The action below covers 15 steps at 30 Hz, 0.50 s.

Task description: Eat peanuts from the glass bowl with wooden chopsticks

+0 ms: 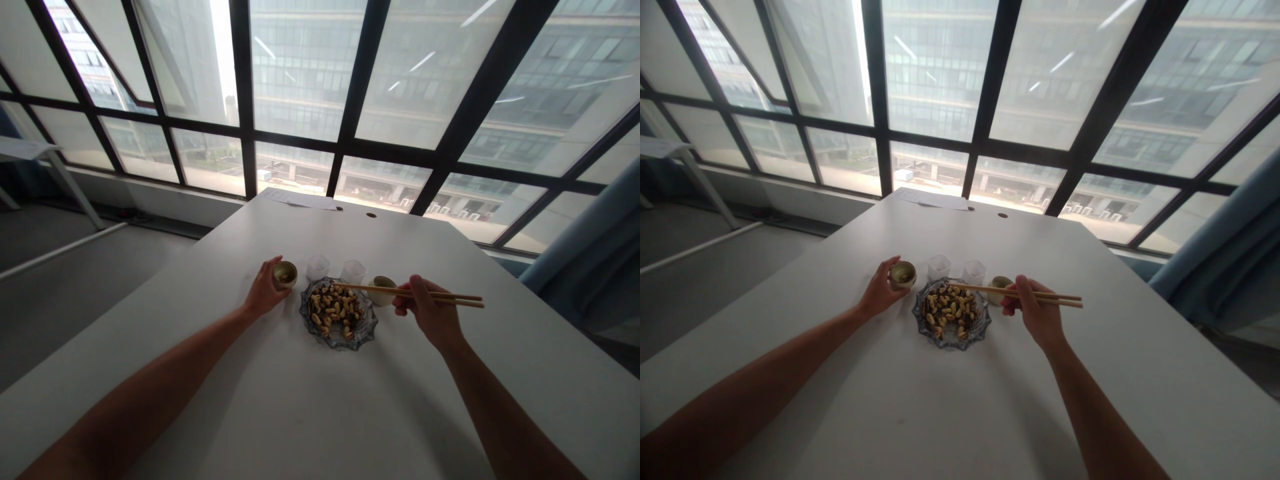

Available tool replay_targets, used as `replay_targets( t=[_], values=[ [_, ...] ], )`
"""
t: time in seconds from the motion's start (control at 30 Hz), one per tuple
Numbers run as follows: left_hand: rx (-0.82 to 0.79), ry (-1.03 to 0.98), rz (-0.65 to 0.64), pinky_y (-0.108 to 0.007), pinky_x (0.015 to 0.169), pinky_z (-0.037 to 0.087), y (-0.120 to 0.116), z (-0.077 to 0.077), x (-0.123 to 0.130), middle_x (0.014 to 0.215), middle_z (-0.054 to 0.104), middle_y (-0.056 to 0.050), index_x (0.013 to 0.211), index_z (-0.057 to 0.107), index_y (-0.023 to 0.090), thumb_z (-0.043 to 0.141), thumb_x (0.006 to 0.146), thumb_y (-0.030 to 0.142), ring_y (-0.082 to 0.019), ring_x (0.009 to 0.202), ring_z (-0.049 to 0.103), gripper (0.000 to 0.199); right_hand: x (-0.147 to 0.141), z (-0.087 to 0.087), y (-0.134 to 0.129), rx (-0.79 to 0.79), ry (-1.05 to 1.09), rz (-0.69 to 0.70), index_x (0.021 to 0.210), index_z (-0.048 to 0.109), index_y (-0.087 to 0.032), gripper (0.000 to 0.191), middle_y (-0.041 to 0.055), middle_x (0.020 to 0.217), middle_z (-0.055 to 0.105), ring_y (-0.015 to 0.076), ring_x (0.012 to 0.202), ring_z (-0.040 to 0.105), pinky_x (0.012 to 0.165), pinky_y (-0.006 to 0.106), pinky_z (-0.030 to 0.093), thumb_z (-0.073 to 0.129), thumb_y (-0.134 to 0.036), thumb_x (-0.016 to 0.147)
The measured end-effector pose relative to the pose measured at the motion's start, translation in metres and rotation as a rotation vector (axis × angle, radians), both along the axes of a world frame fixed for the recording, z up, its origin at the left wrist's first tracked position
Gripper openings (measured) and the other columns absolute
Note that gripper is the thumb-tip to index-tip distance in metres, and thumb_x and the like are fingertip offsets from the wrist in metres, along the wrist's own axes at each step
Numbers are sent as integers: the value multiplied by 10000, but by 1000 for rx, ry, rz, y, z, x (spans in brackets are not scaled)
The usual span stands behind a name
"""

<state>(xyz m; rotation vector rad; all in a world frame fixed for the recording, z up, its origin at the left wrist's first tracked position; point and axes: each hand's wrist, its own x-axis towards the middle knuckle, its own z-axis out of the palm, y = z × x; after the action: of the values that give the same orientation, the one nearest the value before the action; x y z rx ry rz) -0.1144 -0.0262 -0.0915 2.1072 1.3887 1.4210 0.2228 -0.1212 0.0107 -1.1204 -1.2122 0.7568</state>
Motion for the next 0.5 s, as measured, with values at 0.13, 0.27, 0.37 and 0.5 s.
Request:
replay_targets(
  t=[0.13,0.27,0.37,0.5],
  values=[
    [-8,-11,22,-454,1038,490,2,-3,-1,1316,557,-126,1392,436,213,776,666,267,-292,1200,585,803,-6,19,-23,114,-292,25,705,706,-189,420,55,586,709,161,449,642,433,277,539,713,-594,818],
    [29,39,30,-449,1045,484,2,-3,0,1312,544,-125,1399,423,205,769,683,267,-288,1197,582,797,-6,27,-26,138,-302,24,704,704,-192,423,53,576,705,164,442,638,433,283,533,707,-598,821],
    [54,103,42,-446,1039,489,1,-1,1,1316,536,-133,1400,415,198,753,703,261,-293,1203,578,777,-5,27,-15,89,-97,11,685,691,-179,475,47,525,672,149,397,594,393,271,499,735,-646,761],
    [-5,163,106,-461,1003,508,2,4,1,1305,546,-141,1394,410,201,750,721,316,-306,1182,593,763,3,20,4,-32,219,-21,638,655,-167,538,40,485,644,126,370,553,346,237,466,819,-679,616]
  ],
)
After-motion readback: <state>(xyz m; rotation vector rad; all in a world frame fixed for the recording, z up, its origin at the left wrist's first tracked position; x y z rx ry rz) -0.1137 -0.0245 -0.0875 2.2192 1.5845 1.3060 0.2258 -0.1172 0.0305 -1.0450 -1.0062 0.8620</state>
